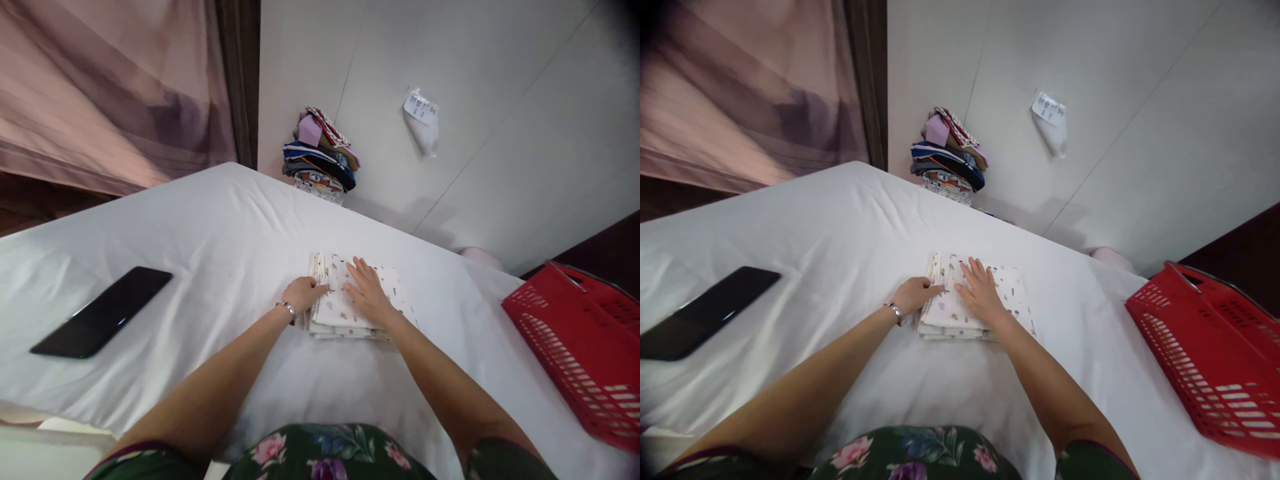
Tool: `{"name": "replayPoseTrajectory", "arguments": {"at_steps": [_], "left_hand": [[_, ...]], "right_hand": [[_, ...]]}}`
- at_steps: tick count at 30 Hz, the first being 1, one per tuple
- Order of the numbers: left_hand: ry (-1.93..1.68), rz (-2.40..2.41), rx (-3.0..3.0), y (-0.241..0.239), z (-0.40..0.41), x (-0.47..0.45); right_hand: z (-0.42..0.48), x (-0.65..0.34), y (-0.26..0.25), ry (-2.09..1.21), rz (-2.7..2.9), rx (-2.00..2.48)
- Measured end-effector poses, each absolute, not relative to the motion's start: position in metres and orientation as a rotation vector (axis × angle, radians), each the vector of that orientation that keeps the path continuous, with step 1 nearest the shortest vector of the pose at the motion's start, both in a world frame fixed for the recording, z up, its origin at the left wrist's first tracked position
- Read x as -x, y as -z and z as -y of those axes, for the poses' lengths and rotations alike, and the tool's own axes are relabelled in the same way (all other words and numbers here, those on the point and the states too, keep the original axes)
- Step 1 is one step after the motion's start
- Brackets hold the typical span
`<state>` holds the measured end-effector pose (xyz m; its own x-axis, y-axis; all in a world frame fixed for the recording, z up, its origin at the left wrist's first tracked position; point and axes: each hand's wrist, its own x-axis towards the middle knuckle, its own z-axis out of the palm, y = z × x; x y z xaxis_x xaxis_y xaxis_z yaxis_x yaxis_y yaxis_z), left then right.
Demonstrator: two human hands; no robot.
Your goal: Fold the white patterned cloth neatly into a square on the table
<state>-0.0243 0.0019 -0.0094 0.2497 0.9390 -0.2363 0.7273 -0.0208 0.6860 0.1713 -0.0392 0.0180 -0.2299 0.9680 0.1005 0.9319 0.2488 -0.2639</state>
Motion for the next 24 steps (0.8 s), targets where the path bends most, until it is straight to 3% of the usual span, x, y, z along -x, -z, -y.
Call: {"name": "replayPoseTrajectory", "arguments": {"at_steps": [18,24], "left_hand": [[-0.148,-1.581,-1.986,0.001,-0.001,0.027],[-0.161,-1.549,-2.026,0.005,-0.006,0.028]], "right_hand": [[0.034,-0.156,-0.006,-0.452,2.562,1.676],[0.071,-0.159,-0.005,-0.338,2.559,1.629]]}}
